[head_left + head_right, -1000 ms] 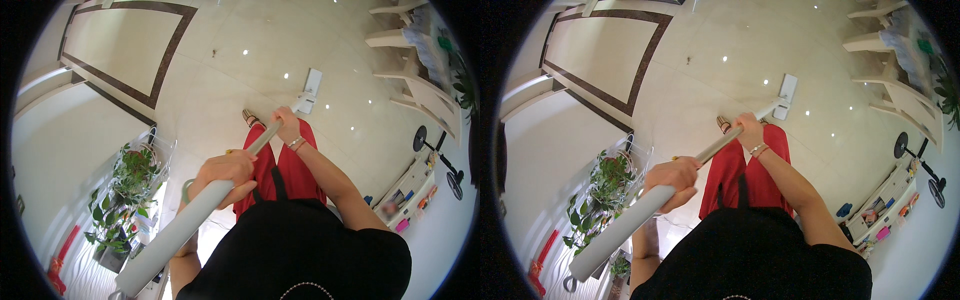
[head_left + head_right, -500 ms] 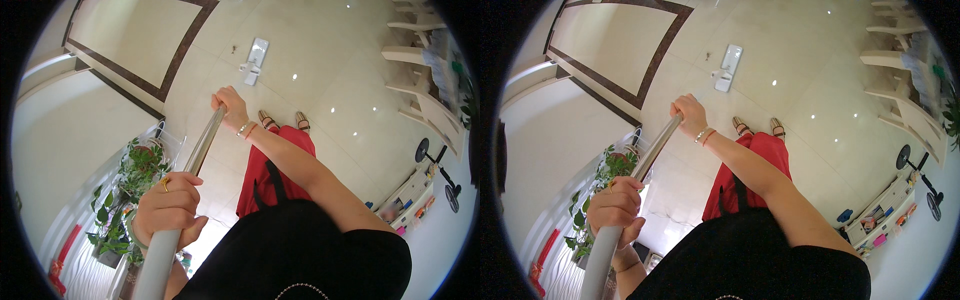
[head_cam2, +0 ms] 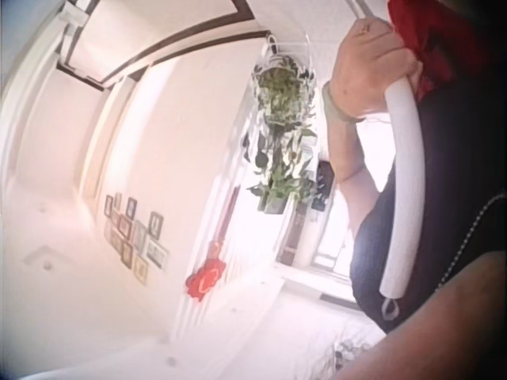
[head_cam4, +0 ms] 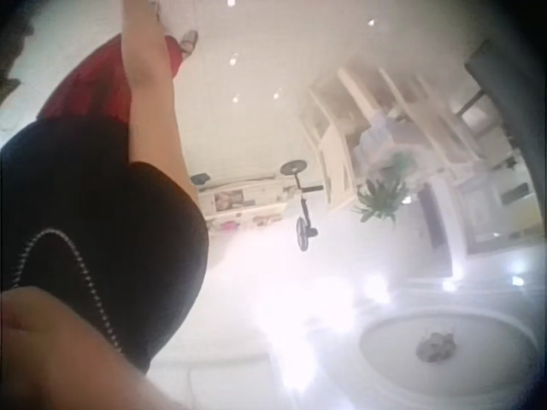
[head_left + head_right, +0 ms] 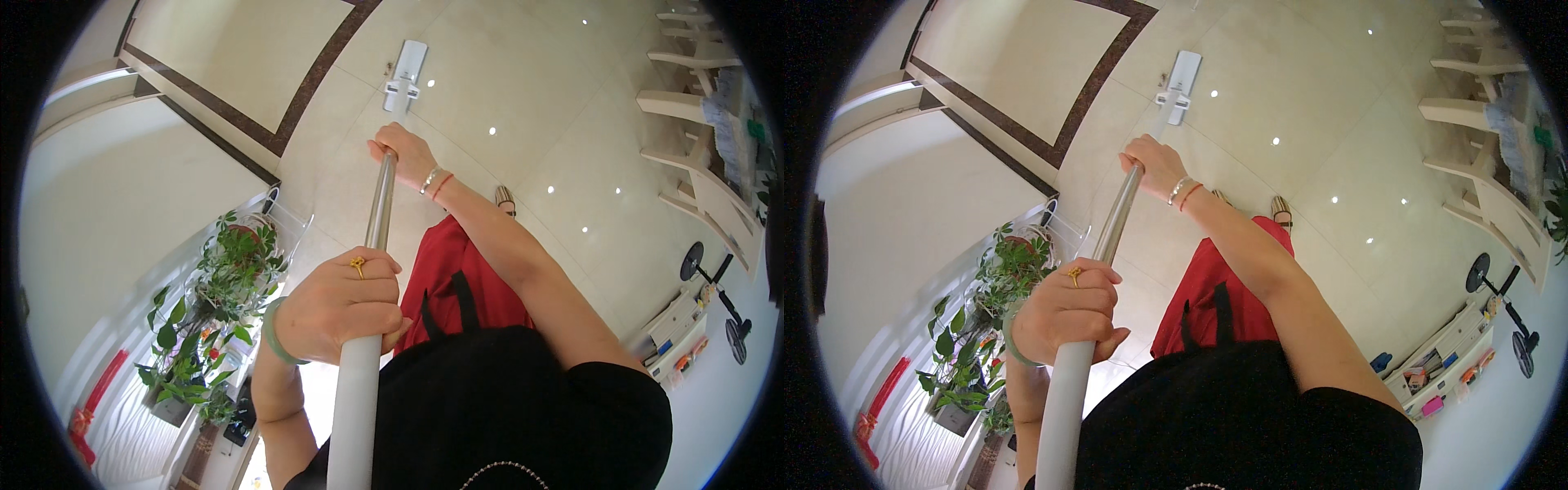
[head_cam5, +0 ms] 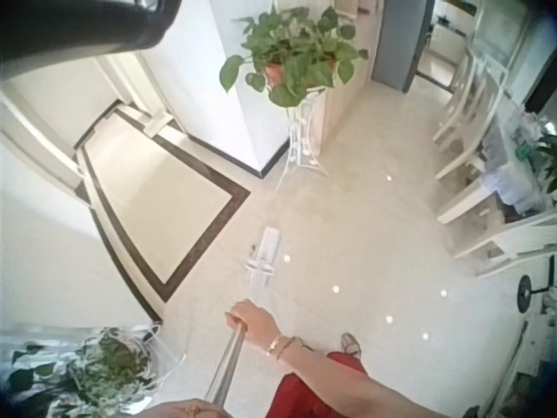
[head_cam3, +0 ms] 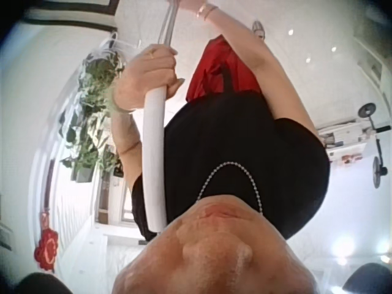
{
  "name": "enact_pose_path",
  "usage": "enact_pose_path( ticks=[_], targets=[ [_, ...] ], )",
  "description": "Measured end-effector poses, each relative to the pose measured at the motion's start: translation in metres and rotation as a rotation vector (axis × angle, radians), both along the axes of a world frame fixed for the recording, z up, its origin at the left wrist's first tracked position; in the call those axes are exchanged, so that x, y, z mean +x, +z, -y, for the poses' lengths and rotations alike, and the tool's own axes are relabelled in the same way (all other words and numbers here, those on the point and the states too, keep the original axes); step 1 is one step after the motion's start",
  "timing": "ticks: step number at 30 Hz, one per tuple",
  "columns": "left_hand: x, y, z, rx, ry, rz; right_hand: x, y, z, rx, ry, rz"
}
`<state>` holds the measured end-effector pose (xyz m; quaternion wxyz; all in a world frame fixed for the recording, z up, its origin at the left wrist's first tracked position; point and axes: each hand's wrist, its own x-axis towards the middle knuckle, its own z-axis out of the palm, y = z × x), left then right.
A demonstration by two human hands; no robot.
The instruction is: The person mops the tiled floor in a living room and a bathroom using a flat mop. They move the mop back and forth across the floor, navigating around furniture and fixtures. The person dips the mop into a bucket of water in the bathroom to clean it before continuing to mop.
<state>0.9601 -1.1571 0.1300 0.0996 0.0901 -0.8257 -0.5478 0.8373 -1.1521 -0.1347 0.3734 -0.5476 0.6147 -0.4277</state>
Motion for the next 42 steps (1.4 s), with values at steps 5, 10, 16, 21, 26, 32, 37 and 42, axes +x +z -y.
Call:
enact_pose_path(
  ticks=[5, 10, 16, 21, 26, 32, 37, 42],
  targets=[
    [0.005, 0.006, -0.008, 0.106, 0.007, -0.109, -0.014, 0.022, -0.039, 0.062, -0.112, -0.029],
    [-0.024, -0.013, -0.014, 0.23, -0.106, -0.196, -0.062, 0.021, -0.09, 0.049, -0.208, -0.104],
    [-0.062, -0.047, -0.015, 0.292, -0.14, -0.239, -0.106, -0.003, -0.133, 0.128, -0.428, -0.255],
    [-0.079, -0.072, 0.011, 0.341, 0.033, -0.206, -0.131, -0.029, -0.111, 0.073, -0.47, -0.271],
    [-0.075, -0.056, 0.08, 0.414, 0.143, -0.17, -0.118, -0.038, -0.044, 0.089, -0.438, -0.222],
    [-0.036, -0.018, 0.178, 0.374, 0.382, -0.159, -0.082, -0.011, 0.09, 0.122, -0.219, -0.129],
    [0.012, -0.002, 0.203, 0.329, 0.766, -0.212, -0.038, 0.01, 0.199, 0.159, 0.115, -0.162],
    [0.027, -0.011, 0.216, 0.19, 0.941, -0.248, -0.02, 0.011, 0.266, 0.144, 0.316, -0.216]
  ],
)
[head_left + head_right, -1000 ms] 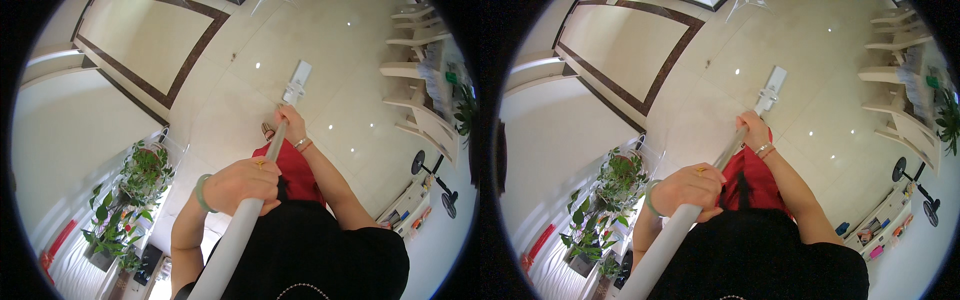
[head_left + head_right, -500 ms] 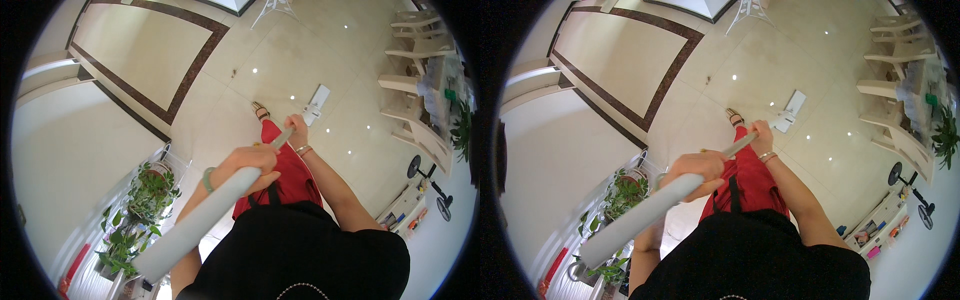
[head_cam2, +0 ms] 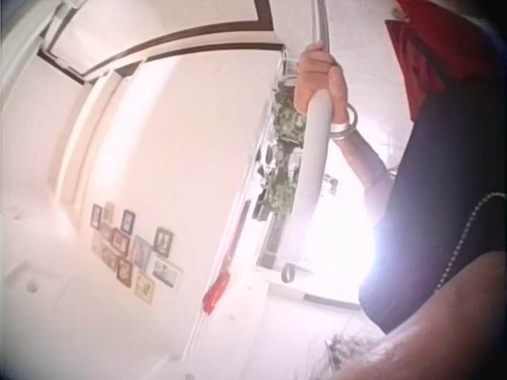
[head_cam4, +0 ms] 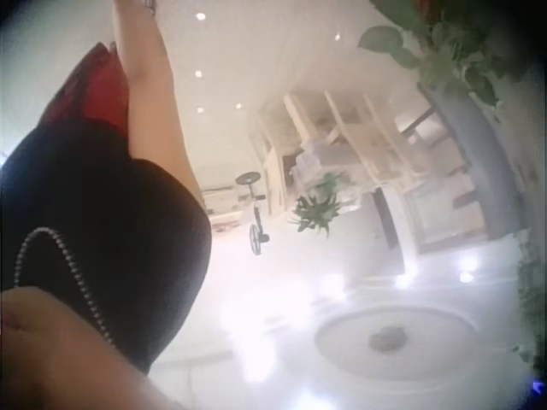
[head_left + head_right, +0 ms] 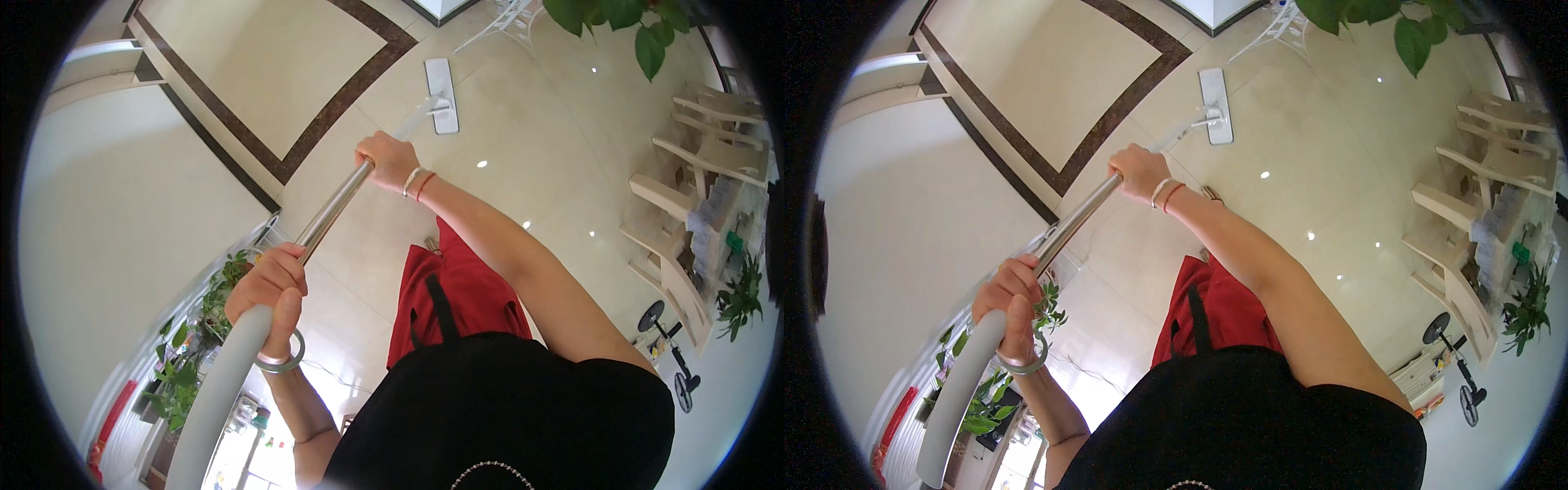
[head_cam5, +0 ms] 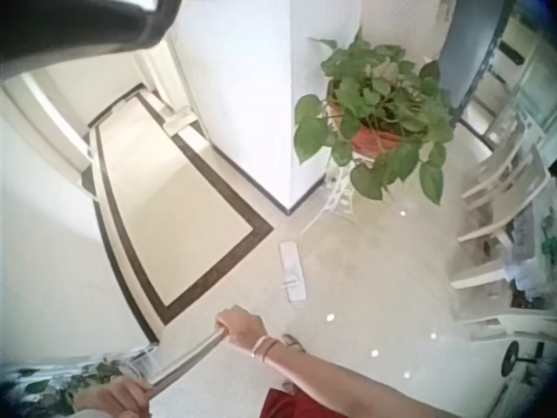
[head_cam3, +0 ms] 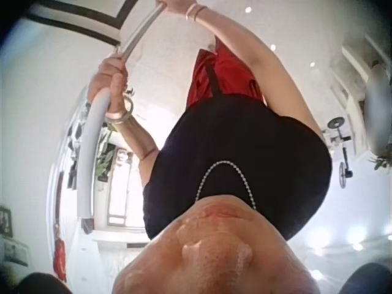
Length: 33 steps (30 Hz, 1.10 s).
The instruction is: The person mops the tiled floor in a living room and a bathroom using a flat mop. They move the mop back and forth across the floor, navigating around furniture and fixtures. The person dips the mop into a bucket of water in the bathroom to clean it before continuing to mop.
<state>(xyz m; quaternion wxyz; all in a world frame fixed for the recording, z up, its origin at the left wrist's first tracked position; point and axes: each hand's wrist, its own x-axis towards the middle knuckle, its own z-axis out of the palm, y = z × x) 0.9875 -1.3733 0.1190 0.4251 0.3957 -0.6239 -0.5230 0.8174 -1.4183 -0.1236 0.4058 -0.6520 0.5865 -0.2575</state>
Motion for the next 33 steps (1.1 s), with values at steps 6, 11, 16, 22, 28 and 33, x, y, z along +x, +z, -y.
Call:
enact_pose_path(
  ticks=[6, 11, 16, 22, 28, 33],
  targets=[
    [0.011, -0.02, -0.021, -0.038, 0.177, 0.015, 0.01, -0.009, 0.02, 0.109, 0.303, -0.171],
    [0.021, -0.04, -0.109, 0.046, 0.201, -0.006, 0.013, -0.041, -0.043, 0.049, 0.449, -0.18],
    [0.052, -0.036, -0.169, 0.07, 0.253, -0.069, 0.046, -0.031, -0.096, 0.073, 0.526, -0.17],
    [0.109, -0.015, -0.203, 0.017, 0.087, 0.001, 0.1, -0.026, -0.161, -0.031, 0.371, -0.049],
    [0.13, 0.037, -0.183, -0.016, -0.345, 0.237, 0.183, -0.021, -0.189, -0.263, -0.168, 0.282],
    [0.13, 0.039, -0.166, -0.087, -0.535, 0.321, 0.194, -0.022, -0.186, -0.226, -0.297, 0.394]
  ],
)
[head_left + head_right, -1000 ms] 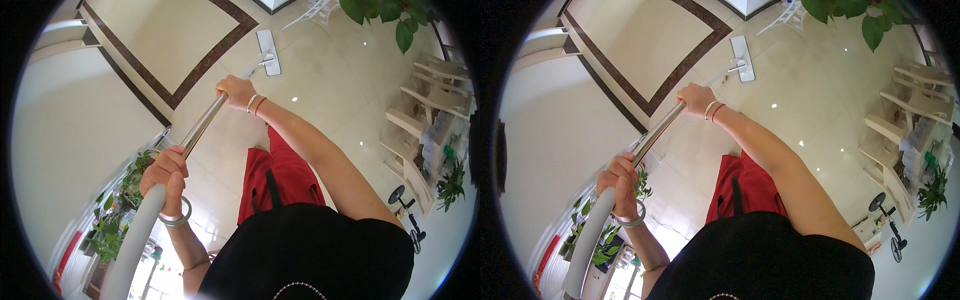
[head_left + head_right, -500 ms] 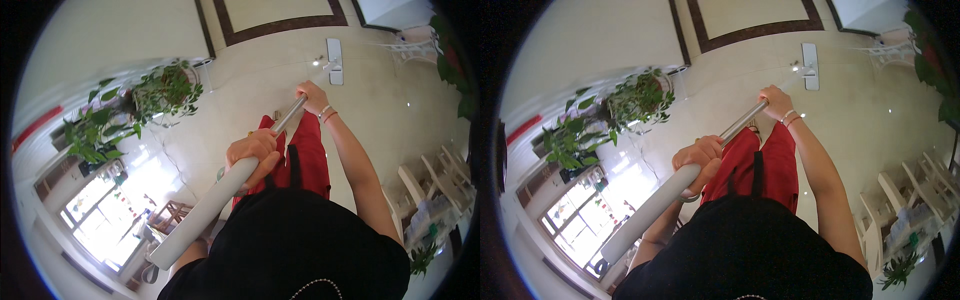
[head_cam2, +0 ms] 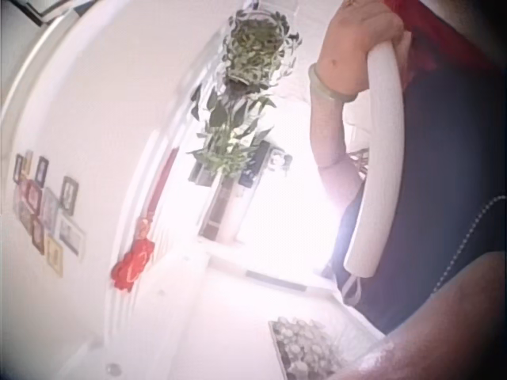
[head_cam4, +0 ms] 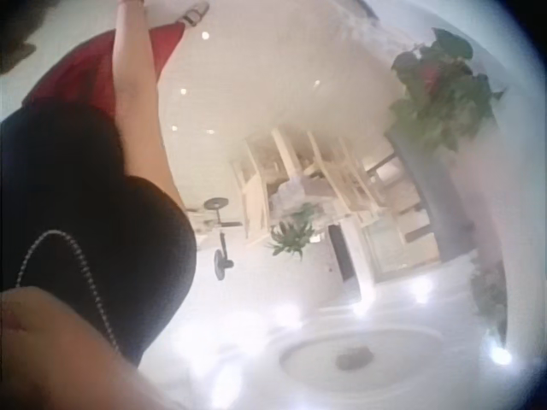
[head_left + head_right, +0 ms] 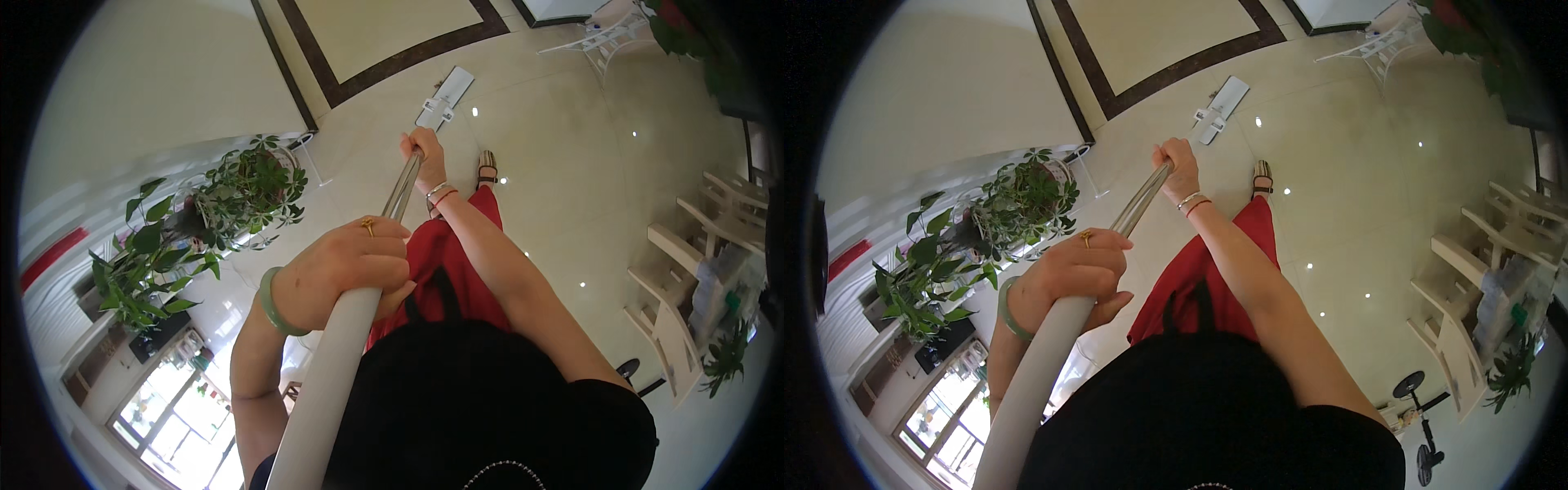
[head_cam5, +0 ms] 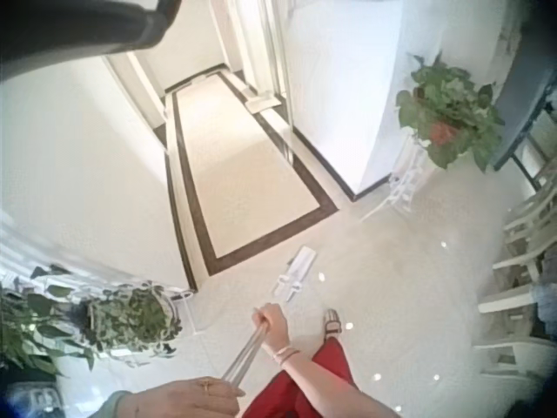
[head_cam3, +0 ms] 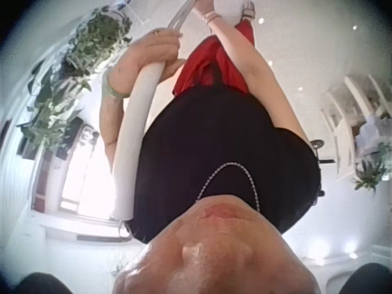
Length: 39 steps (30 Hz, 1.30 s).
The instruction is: The person mops the tiled floor in a living room and a bathroom using a flat mop. They move the mop back and forth across the floor, navigating around furniture and fixtures. The person dips the mop into a bucket of water in the bathroom to clean it before continuing to mop.
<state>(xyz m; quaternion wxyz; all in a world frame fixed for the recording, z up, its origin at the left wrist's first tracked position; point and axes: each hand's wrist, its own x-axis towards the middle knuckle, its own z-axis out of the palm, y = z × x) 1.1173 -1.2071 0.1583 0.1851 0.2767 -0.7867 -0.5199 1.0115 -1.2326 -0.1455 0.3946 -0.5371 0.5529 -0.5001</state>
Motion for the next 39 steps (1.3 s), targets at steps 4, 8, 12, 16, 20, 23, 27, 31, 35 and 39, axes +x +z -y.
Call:
enact_pose_path(
  ticks=[4, 8, 12, 16, 20, 23, 27, 31, 35, 39],
  targets=[
    [0.001, -0.011, -0.026, 0.009, 0.114, -0.097, -0.015, 0.012, -0.017, -0.001, 0.1, -0.219],
    [0.001, -0.025, -0.063, -0.113, 0.334, -0.176, -0.022, -0.015, -0.049, 0.104, -0.016, -0.186],
    [0.0, -0.064, -0.104, -0.187, 0.729, -0.431, -0.019, 0.028, -0.047, 0.897, -0.153, 0.881],
    [-0.001, -0.071, -0.111, -0.179, 0.98, -0.556, -0.005, 0.027, -0.025, 1.146, -0.217, 1.221],
    [0.0, -0.066, -0.121, -0.272, 0.912, -0.592, 0.034, -0.005, -0.018, 1.409, -0.331, 1.192],
    [0.006, -0.073, -0.111, -0.248, 0.82, -0.647, 0.038, -0.015, -0.009, 1.447, -0.281, 1.088],
    [0.02, -0.074, -0.091, -0.224, 0.664, -0.537, 0.039, -0.014, 0.002, 1.424, -0.287, 1.105],
    [0.03, -0.066, -0.067, -0.19, 0.635, -0.497, 0.042, -0.017, 0.024, 1.461, -0.326, 1.299],
    [0.028, -0.07, -0.038, -0.185, 0.661, -0.49, 0.043, -0.015, 0.054, 1.44, -0.294, 1.304],
    [0.015, -0.083, -0.005, -0.222, 0.64, -0.42, 0.03, -0.034, 0.101, 1.521, -0.199, 1.452]
  ],
)
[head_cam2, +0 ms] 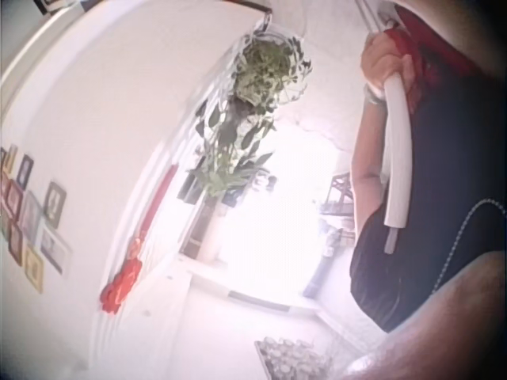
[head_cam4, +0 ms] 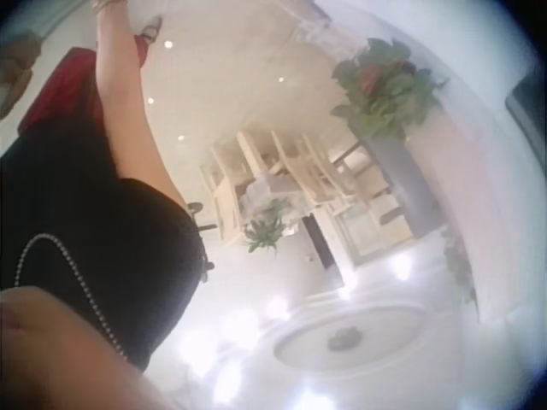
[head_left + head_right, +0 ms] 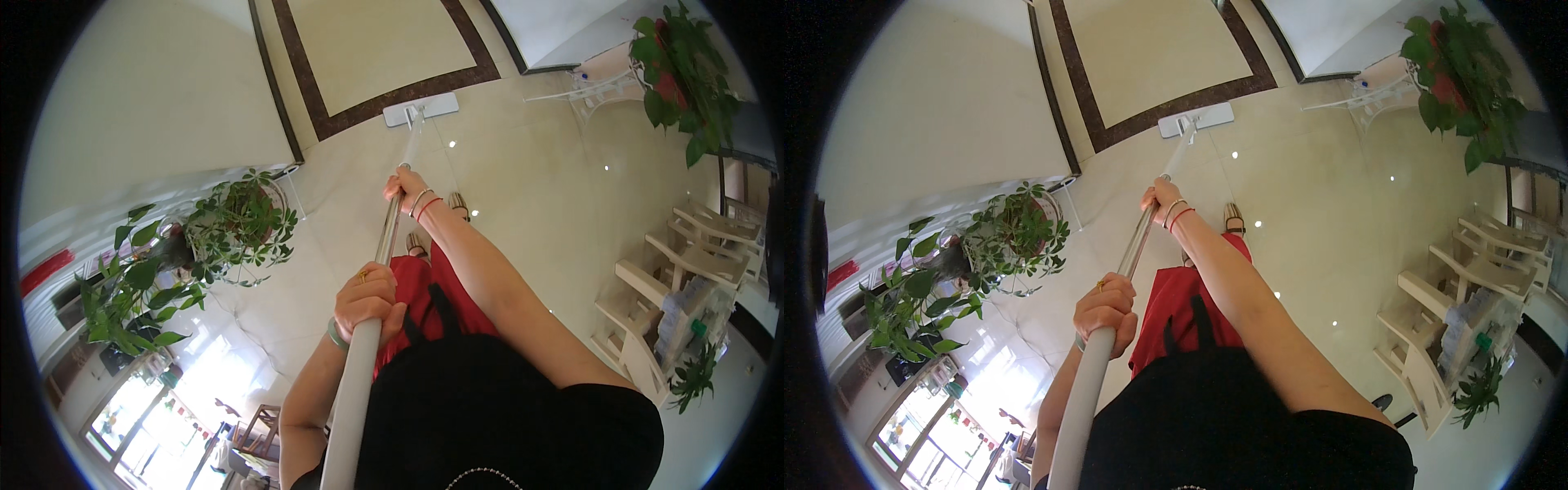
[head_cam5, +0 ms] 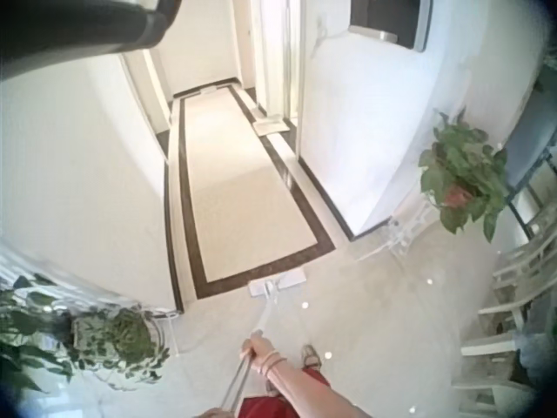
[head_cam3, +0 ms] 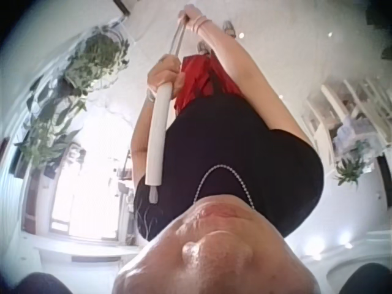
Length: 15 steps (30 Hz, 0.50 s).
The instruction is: The person mops the tiled floor in a living room and a bathroom using a flat mop. They move the mop back and forth across the floor, navigating around furniture and fixtures. The person dips the mop into a bucket of water in the bathroom to clean it before continuing to mop.
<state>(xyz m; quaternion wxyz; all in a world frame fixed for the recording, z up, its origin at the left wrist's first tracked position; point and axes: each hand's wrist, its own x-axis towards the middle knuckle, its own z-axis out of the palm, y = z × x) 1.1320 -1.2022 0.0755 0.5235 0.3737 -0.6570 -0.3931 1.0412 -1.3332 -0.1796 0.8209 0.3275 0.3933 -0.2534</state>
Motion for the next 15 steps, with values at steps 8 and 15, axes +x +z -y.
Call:
enact_pose_path(
  ticks=[8, 15],
  targets=[
    [-0.013, -0.037, 0.101, -0.092, 0.018, 0.04, -0.005, -0.035, 0.13, -0.054, -0.051, 0.163],
    [-0.003, -0.027, 0.059, 0.033, 0.064, 0.096, 0.004, -0.033, 0.087, -0.092, -0.051, 0.052]
  ],
)
